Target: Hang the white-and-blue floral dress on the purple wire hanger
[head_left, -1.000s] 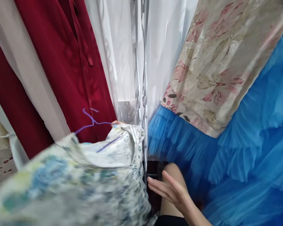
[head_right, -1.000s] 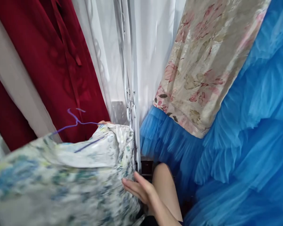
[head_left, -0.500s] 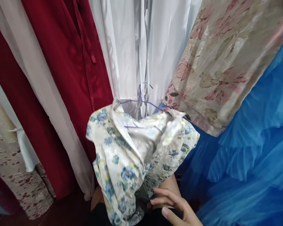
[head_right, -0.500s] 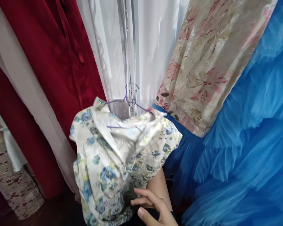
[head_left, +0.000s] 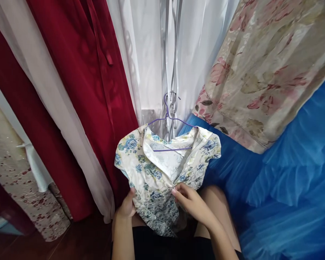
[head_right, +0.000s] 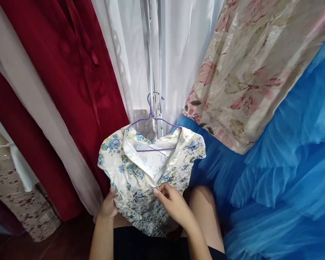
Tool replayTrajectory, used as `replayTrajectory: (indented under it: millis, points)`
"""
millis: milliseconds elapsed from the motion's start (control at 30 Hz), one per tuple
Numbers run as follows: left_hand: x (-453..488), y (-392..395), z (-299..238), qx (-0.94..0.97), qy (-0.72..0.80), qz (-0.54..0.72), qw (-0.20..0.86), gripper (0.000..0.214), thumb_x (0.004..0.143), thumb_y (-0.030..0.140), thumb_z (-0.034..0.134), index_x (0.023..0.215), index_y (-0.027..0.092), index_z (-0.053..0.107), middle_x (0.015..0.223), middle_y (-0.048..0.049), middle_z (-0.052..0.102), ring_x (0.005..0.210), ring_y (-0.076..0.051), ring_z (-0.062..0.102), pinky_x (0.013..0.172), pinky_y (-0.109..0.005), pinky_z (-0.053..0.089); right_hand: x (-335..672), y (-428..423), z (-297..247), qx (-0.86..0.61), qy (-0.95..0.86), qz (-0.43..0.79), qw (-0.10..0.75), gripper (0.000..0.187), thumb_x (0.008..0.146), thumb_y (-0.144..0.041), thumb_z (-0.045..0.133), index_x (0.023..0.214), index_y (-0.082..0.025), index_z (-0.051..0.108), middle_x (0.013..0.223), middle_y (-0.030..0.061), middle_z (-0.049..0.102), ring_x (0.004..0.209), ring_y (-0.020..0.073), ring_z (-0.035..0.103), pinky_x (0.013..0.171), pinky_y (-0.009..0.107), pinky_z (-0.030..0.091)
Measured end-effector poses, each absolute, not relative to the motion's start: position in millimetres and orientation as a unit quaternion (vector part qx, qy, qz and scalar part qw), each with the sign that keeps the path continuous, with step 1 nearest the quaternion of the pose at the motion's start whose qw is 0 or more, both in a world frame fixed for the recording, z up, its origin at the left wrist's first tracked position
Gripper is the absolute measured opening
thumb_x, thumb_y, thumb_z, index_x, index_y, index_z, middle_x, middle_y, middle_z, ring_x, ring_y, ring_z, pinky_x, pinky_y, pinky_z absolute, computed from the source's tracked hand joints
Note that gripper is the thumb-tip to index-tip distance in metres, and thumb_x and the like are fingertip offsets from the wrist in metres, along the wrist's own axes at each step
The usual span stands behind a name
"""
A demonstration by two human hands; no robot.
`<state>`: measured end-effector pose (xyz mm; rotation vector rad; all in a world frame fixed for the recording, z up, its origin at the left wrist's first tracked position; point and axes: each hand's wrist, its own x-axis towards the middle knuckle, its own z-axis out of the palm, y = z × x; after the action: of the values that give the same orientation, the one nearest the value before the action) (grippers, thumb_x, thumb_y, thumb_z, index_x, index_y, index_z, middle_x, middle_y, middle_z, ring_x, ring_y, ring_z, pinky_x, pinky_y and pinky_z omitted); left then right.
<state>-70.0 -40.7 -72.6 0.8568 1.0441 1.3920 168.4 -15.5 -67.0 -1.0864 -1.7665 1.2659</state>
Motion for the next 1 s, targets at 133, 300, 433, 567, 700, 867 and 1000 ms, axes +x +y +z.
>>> replayTrajectory:
  millis: [133,300,433,567,700,867,1000]
  points:
    - [-59,-44,-73,0.351,0.460,0.588,0.565,0.069,0.063,0.040,0.090,0.127,0.027,0.068,0.116,-0.0072,0.076,0.121,-0.033,0.065,0.109,-0.046,0.048,133,-2,-77,-0.413,-0.672,0.475,0.390,0.038,0.098,-0.047,0.050,0.071,-0.020,0.053,0.064,-0.0008,0.055,0.064,0.0164,0.051,0.062,0.028,0.038]
    - [-46,-40,-73,0.349,0.454,0.595,0.564,0.069,0.064,0.037,0.089,0.129,0.025,0.067,0.118,-0.0081,0.075,0.123,-0.032,0.063,0.110,-0.045,0.047,130,-18,-78,-0.384,-0.584,0.550,0.456,0.029,0.097,-0.042,0.051,0.076,-0.022,0.051,0.066,-0.0020,0.050,0.064,0.0169,0.049,0.063,0.029,0.038]
    - [-42,-41,-72,0.343,0.458,0.585,0.574,0.067,0.064,0.038,0.088,0.127,0.025,0.068,0.116,-0.0080,0.075,0.123,-0.034,0.064,0.109,-0.047,0.048,137,-23,-67,-0.380,-0.550,0.566,0.482,0.026,0.096,-0.045,0.055,0.082,-0.024,0.049,0.070,-0.0015,0.052,0.066,0.0175,0.049,0.064,0.030,0.040]
    - [-38,-48,-67,0.346,0.461,0.582,0.574,0.068,0.061,0.039,0.089,0.125,0.024,0.069,0.112,-0.0083,0.076,0.124,-0.034,0.063,0.111,-0.046,0.046,138,-22,-65,-0.367,-0.539,0.574,0.495,0.025,0.094,-0.042,0.053,0.078,-0.024,0.048,0.063,-0.0026,0.050,0.059,0.0157,0.045,0.057,0.028,0.035]
    - [-47,-42,-73,0.328,0.489,0.612,0.528,0.058,0.065,0.036,0.087,0.119,0.024,0.070,0.111,-0.0077,0.076,0.119,-0.032,0.065,0.105,-0.042,0.049,143,-20,-71,-0.380,-0.544,0.577,0.476,0.029,0.090,-0.031,0.050,0.063,-0.023,0.045,0.054,-0.0027,0.047,0.054,0.0139,0.042,0.055,0.028,0.032]
    - [-61,-22,-98,0.248,0.521,0.802,0.157,0.039,0.072,0.034,0.080,0.104,0.019,0.065,0.100,-0.0049,0.069,0.098,-0.022,0.066,0.090,-0.033,0.052,147,-17,-80,-0.416,-0.554,0.556,0.459,0.027,0.085,-0.028,0.053,0.059,-0.020,0.051,0.052,-0.0039,0.044,0.052,0.0122,0.041,0.054,0.027,0.031]
    - [-44,-26,-102,0.399,0.524,0.743,0.118,0.023,0.080,0.029,0.074,0.098,0.018,0.063,0.093,-0.0041,0.065,0.089,-0.019,0.063,0.082,-0.029,0.051,143,-20,-78,-0.424,-0.544,0.561,0.458,0.026,0.082,-0.028,0.058,0.058,-0.020,0.052,0.048,-0.0040,0.046,0.049,0.0118,0.041,0.053,0.026,0.030]
